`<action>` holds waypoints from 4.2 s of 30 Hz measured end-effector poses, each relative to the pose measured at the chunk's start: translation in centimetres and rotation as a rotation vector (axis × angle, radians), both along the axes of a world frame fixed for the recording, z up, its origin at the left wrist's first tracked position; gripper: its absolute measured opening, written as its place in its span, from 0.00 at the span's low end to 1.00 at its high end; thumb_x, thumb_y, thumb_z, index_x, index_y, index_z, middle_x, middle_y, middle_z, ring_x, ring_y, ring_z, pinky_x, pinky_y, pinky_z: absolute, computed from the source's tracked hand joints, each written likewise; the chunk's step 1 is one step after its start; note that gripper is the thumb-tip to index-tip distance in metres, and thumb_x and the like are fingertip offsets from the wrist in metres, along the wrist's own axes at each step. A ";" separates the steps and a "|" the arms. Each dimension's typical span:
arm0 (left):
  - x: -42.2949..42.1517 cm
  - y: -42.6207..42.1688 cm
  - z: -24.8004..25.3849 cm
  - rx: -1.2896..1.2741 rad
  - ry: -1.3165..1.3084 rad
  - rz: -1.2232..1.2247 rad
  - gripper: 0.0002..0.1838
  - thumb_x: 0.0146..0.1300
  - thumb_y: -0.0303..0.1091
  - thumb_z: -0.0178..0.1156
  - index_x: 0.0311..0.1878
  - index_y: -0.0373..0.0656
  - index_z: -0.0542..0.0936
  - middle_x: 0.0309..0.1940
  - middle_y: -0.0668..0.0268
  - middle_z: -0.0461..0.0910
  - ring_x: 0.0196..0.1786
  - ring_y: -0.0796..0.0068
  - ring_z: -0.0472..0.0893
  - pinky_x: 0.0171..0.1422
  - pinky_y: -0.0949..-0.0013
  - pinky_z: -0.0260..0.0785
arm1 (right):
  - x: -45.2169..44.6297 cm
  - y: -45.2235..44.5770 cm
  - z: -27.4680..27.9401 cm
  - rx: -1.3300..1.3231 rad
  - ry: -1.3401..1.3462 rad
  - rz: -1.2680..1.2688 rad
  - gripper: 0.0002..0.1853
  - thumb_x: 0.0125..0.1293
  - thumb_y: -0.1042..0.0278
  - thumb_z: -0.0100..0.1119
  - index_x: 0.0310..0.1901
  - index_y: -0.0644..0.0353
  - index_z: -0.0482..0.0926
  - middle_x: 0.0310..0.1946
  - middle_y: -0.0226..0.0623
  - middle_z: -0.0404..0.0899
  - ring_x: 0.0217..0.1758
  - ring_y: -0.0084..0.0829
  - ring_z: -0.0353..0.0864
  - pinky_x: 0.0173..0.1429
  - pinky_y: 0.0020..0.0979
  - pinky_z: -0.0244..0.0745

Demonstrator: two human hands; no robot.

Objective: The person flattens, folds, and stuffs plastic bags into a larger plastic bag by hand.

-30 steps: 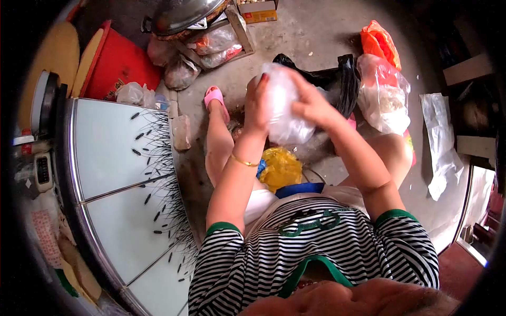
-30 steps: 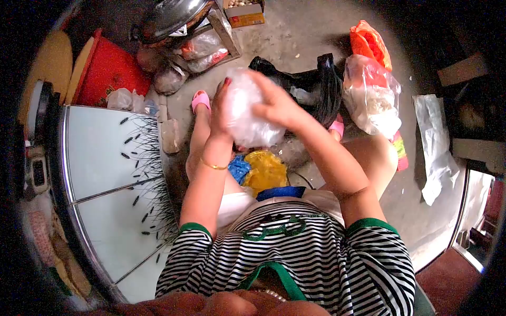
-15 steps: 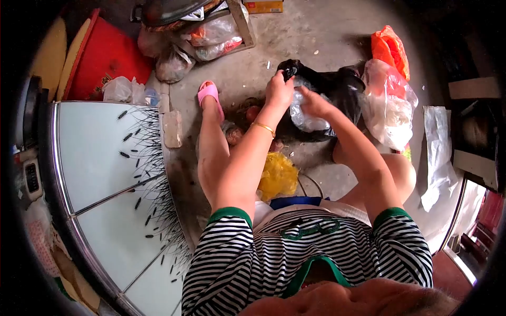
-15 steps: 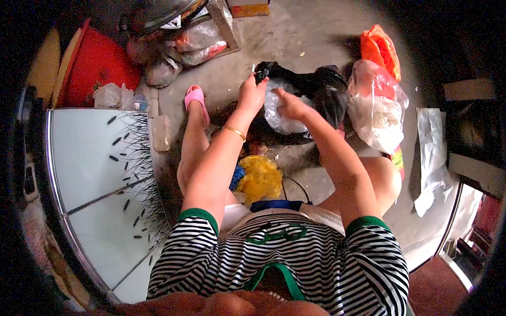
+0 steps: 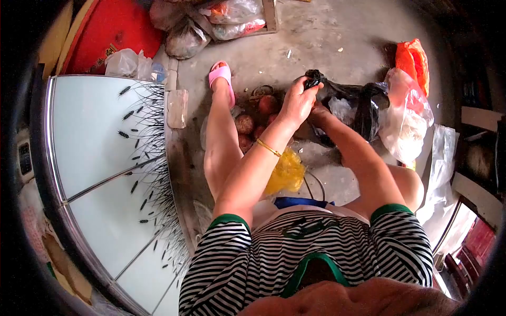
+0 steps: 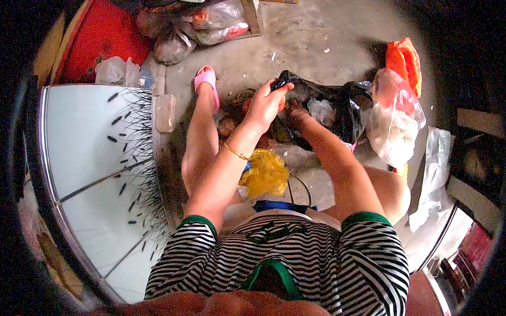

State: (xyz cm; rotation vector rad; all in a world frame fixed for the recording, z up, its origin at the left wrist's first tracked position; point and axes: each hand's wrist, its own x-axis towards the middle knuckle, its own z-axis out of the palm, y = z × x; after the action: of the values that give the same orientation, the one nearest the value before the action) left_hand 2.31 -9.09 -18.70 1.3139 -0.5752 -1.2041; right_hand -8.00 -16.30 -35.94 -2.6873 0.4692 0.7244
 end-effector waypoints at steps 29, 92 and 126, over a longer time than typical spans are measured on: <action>14.8 25.2 7.5 -0.134 -0.502 0.190 0.22 0.61 0.36 0.59 0.55 0.35 0.71 0.47 0.59 0.77 0.54 0.71 0.75 0.60 0.69 0.65 | -8.6 -0.7 16.1 0.434 -0.204 -0.394 0.24 0.59 0.80 0.48 0.59 0.65 0.66 0.49 0.39 0.75 0.53 0.33 0.73 0.57 0.32 0.67; 9.7 34.1 21.0 -0.703 0.446 1.017 0.21 0.56 0.29 0.47 0.54 0.38 0.72 0.52 0.61 0.74 0.55 0.64 0.73 0.62 0.62 0.63 | 9.6 27.7 34.5 0.668 -0.957 -0.015 0.41 0.52 0.73 0.62 0.68 0.59 0.53 0.68 0.47 0.52 0.71 0.39 0.50 0.71 0.35 0.50; -5.3 9.1 12.4 -0.431 0.269 0.070 0.23 0.61 0.35 0.49 0.60 0.40 0.65 0.55 0.62 0.71 0.57 0.63 0.71 0.61 0.59 0.64 | -8.4 6.9 28.5 0.843 -1.304 -0.906 0.25 0.52 0.84 0.52 0.56 0.64 0.68 0.49 0.41 0.73 0.53 0.33 0.71 0.58 0.30 0.65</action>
State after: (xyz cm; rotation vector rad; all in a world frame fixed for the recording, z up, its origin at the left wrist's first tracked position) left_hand -3.01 -0.03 -6.34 0.7882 -0.5505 -1.1014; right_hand -16.36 -9.41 -7.47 -1.3841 0.6613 -0.8643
